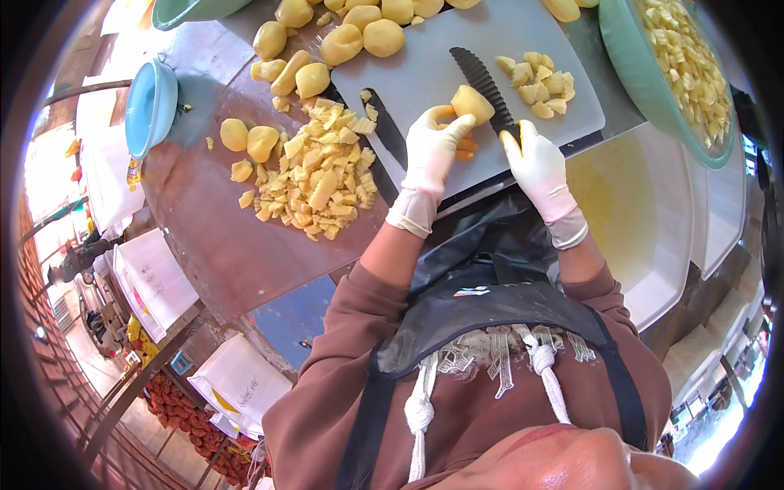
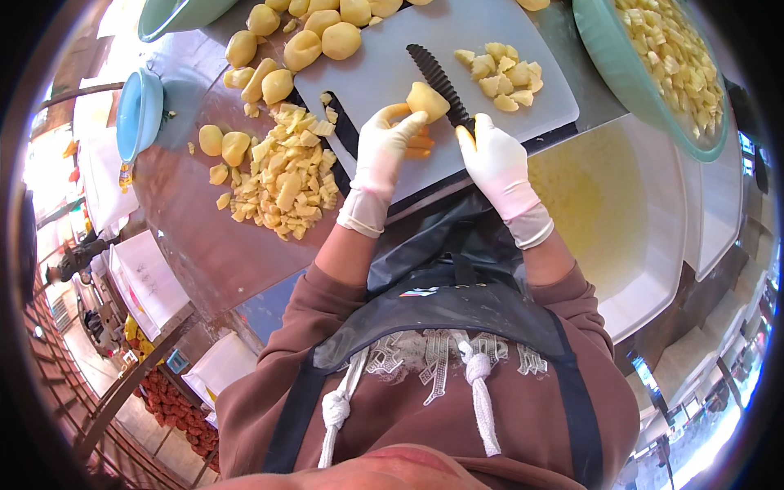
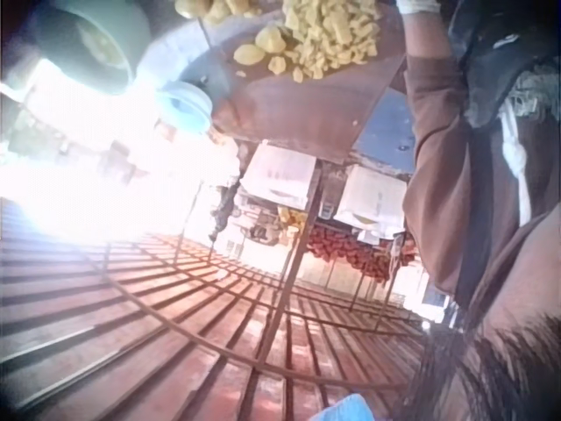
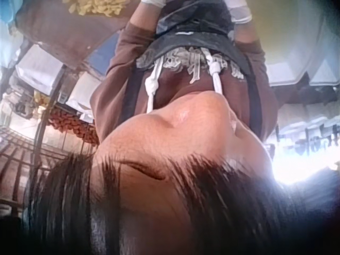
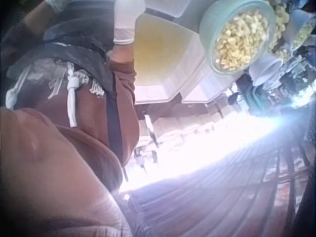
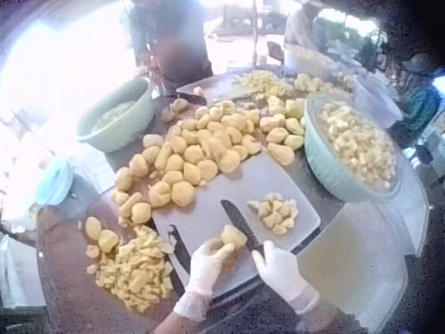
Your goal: The person repeatedly picks up peeled potatoes from a pile on a metal table, places them on a cutting board, and chops them into small pieces using a serrated knife. The chopped pieces are periodically swept into a green bowl. The person wears gloves and an apron throughout the task.
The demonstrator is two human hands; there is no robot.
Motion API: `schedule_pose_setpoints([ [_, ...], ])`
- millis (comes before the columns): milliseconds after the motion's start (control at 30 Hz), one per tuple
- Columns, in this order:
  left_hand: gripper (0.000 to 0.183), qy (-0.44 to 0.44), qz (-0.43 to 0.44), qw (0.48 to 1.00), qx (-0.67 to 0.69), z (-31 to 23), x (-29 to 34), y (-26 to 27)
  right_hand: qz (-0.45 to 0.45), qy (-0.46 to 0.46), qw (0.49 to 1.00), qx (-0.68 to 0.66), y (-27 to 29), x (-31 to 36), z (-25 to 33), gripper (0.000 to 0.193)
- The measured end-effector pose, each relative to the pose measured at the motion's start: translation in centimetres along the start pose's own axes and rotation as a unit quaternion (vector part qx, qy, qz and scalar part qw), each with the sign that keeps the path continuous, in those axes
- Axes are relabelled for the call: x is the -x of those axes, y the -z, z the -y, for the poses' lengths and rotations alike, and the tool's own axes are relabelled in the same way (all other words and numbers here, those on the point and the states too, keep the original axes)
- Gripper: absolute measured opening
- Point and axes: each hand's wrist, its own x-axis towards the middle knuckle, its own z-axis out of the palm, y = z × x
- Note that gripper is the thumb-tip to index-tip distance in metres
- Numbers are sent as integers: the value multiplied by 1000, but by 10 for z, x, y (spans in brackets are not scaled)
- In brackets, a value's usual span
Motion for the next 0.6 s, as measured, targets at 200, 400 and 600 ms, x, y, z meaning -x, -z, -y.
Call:
schedule_pose_setpoints([
  [200,44,-39,-43,987,-152,-2,-8,-12,-46,-1,999,18,11,1,-9,28],
  [400,42,-27,-37,998,-52,-2,-10,-4,21,28,999,33,6,3,-6,27],
  [600,42,-33,-42,997,-46,0,-10,-7,-59,20,995,79,17,12,12,25],
])
